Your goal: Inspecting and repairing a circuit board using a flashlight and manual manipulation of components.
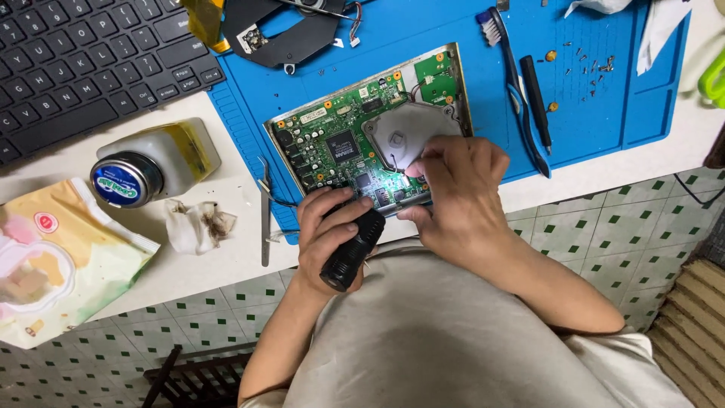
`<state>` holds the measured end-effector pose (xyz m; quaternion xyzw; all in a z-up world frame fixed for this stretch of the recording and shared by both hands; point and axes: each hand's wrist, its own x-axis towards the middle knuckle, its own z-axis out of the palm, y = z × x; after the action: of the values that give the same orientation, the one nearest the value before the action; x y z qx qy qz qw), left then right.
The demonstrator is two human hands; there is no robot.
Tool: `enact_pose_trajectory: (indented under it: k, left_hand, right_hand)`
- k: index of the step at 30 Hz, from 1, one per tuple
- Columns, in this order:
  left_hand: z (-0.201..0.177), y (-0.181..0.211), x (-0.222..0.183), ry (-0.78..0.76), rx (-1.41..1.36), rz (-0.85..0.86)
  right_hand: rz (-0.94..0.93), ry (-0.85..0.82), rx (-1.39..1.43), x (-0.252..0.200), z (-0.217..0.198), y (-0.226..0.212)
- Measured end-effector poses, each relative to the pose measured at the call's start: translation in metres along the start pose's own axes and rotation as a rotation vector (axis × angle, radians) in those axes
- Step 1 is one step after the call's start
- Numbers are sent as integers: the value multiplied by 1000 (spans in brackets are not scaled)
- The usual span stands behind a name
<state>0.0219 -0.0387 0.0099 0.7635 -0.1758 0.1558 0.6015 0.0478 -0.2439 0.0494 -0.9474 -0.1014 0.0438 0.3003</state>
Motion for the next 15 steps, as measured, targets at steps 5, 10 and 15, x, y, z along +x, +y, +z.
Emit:
enact_pose_trajectory:
  k: [5, 10, 15]
  left_hand:
    - [3, -3, 0, -3, 26, 26]
    - [2, -5, -5, -19, 47, 16]
    - [-2, -4, -6, -58, 47, -6]
  right_hand:
    - [34, -136, -119, 5, -1, -1]
    - [68, -251, -250, 12, -2, -6]
    - [134, -396, -297, 22, -7, -13]
